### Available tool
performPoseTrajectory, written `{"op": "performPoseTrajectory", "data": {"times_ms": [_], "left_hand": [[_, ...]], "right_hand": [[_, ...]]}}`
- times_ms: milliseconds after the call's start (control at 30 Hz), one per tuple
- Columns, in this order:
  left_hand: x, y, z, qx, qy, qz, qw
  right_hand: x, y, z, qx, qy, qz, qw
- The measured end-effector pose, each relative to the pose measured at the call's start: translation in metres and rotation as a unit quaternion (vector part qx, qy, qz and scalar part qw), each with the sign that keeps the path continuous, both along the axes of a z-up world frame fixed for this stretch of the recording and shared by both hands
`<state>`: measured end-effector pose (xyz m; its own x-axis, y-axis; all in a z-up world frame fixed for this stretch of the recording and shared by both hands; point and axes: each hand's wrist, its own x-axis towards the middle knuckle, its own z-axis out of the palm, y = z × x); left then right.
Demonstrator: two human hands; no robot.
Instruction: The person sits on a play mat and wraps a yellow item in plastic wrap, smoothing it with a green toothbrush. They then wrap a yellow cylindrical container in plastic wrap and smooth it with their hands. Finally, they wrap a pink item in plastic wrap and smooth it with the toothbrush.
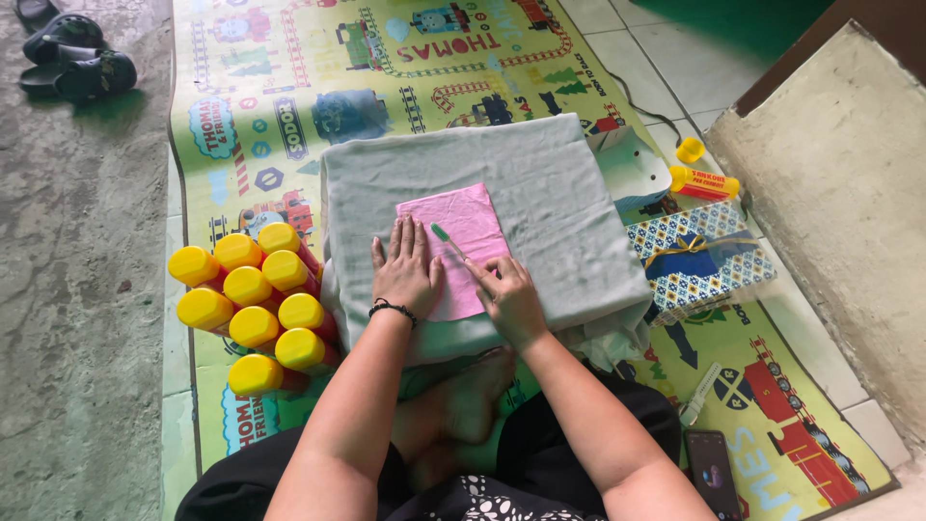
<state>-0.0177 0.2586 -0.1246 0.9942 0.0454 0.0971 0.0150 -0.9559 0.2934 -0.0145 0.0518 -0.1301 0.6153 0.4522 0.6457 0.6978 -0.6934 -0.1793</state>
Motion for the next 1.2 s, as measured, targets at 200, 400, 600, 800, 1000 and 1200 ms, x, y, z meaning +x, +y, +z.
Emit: {"op": "performPoseTrajectory", "data": {"times_ms": [200,400,600,800,1000,1200], "left_hand": [[0.001,0.001,-0.001,-0.007,0.008,0.007,1.0],[-0.001,0.0,-0.002,-0.007,0.014,0.006,1.0],[-0.002,-0.001,-0.002,-0.009,-0.002,0.01,1.0],[0.0,0.0,-0.004,-0.004,-0.01,0.01,1.0],[-0.001,-0.001,-0.006,-0.015,-0.002,0.01,1.0],[0.0,-0.001,-0.005,-0.009,0.003,0.013,1.0]], "right_hand": [[-0.002,-0.001,0.001,0.004,-0.028,-0.004,1.0],[0.003,0.005,0.003,0.01,0.0,-0.026,1.0],[0.021,0.015,-0.015,-0.026,0.005,-0.037,0.999],[0.046,-0.014,-0.03,-0.012,0.022,-0.073,0.997],[0.054,-0.039,-0.034,0.018,0.048,-0.112,0.992],[0.054,-0.042,-0.037,0.052,0.05,-0.13,0.989]]}}
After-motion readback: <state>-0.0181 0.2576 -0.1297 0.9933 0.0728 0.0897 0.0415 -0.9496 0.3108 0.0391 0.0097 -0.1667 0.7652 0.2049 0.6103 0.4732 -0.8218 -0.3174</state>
